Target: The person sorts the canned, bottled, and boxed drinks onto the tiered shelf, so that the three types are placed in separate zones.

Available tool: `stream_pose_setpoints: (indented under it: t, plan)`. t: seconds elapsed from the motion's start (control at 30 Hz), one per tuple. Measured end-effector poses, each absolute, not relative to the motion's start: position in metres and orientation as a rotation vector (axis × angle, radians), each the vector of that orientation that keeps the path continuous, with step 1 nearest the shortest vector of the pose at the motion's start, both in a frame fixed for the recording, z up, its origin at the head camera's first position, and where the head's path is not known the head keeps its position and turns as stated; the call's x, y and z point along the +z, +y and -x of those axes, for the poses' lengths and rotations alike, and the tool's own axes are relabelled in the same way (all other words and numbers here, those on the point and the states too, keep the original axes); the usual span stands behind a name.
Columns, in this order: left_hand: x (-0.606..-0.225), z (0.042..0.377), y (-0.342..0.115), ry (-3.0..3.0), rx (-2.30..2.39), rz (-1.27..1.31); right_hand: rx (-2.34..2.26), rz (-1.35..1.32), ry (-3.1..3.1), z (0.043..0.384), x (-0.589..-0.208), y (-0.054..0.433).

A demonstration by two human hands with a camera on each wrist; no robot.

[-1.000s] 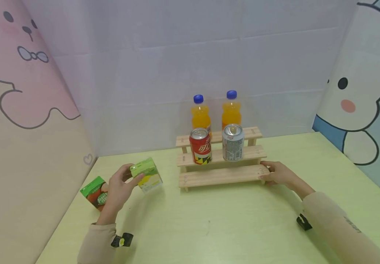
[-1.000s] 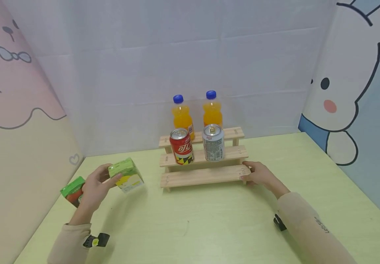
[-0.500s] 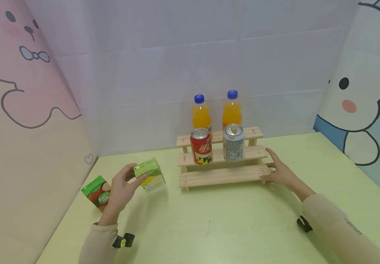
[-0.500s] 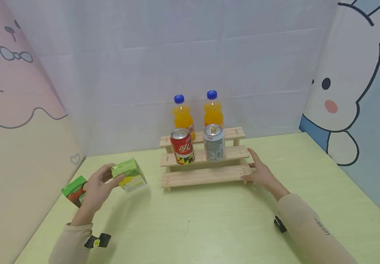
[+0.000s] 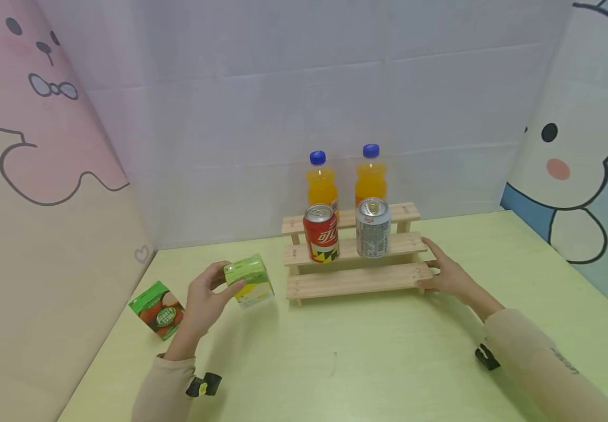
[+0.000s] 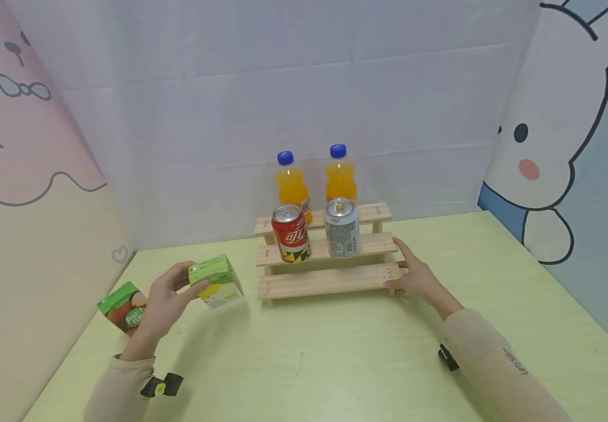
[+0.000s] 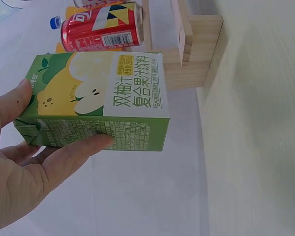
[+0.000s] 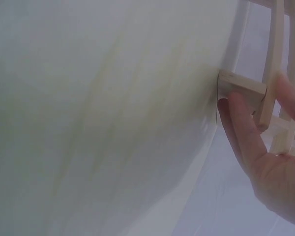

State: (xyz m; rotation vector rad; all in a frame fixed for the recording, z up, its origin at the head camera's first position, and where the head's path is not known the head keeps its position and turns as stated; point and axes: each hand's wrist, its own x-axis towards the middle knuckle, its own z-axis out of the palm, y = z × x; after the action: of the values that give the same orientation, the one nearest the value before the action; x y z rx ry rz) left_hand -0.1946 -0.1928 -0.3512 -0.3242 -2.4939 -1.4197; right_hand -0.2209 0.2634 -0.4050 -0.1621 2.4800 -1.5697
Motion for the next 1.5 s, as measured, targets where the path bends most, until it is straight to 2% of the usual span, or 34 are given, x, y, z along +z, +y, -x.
stream_pose_setpoints:
  t: [1.5]
  plan:
    - [-0.351,0.199,-0.124,-2.386,-1.701,0.569,-1.568,0.137,2.482,0.22,-0.404,0.264]
